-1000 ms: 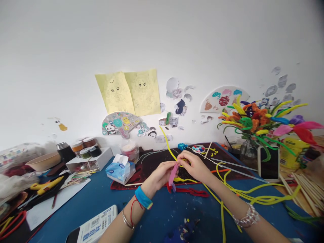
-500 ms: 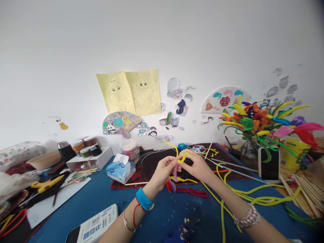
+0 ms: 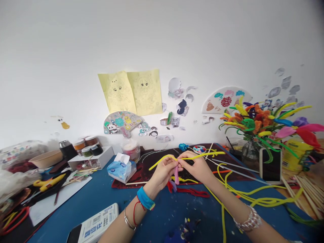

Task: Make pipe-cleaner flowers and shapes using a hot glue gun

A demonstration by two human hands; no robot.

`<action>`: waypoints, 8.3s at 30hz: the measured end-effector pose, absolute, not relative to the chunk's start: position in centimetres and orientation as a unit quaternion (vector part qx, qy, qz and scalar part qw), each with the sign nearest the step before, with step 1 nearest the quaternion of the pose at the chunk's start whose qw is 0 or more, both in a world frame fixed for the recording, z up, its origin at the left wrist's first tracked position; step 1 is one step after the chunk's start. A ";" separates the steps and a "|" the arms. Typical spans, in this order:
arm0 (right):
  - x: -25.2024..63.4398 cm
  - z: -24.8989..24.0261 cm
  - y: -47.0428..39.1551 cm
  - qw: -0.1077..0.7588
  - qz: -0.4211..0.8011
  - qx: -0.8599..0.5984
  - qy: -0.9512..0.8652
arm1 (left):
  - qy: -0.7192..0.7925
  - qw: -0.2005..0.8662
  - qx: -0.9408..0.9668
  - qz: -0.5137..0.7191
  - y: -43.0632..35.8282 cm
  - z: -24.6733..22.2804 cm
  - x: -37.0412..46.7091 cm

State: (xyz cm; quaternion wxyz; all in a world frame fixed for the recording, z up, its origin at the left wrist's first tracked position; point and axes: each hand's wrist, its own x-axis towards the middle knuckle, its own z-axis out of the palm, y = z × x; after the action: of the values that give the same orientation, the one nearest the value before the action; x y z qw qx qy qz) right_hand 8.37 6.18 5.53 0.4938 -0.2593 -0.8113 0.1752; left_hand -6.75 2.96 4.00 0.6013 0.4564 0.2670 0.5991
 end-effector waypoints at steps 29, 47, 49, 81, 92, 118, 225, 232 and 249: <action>8.9 5.8 6.1 0.461 0.221 -0.288 -0.809 | 0.461 -0.269 0.761 0.369 0.1 6.3 -6.9; 6.1 3.9 4.9 0.581 0.377 -0.259 -0.673 | 0.491 -0.230 0.671 0.505 1.4 4.7 -6.9; 6.2 4.0 5.2 0.564 0.404 -0.254 -0.674 | 0.503 -0.228 0.673 0.492 1.5 5.0 -7.1; 6.9 4.5 4.8 0.474 0.417 -0.286 -0.721 | 0.460 0.301 0.621 0.559 2.6 5.6 -7.6; 7.2 4.6 5.7 0.432 0.488 -0.252 -0.715 | 0.395 0.426 0.587 0.563 2.8 5.3 -7.7; 7.8 3.9 6.9 0.438 0.485 -0.281 -0.703 | 0.346 0.512 0.547 0.565 3.1 5.2 -7.7; 7.8 5.1 4.9 0.311 0.498 -0.227 -0.777 | 0.374 0.380 0.606 0.590 2.0 6.7 -8.6; 7.9 5.7 3.8 0.302 0.470 -0.236 -0.795 | 0.453 0.279 0.645 0.548 2.0 6.8 -8.7; 7.7 5.7 3.3 0.272 0.473 -0.234 -0.804 | 0.452 0.286 0.693 0.484 2.5 6.5 -9.7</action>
State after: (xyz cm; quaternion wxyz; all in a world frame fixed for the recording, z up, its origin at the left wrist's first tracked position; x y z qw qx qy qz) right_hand 7.68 3.30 5.71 0.2723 -0.2336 -0.8045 0.4734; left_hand -9.65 2.45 6.52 0.2858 0.6926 0.4525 0.4837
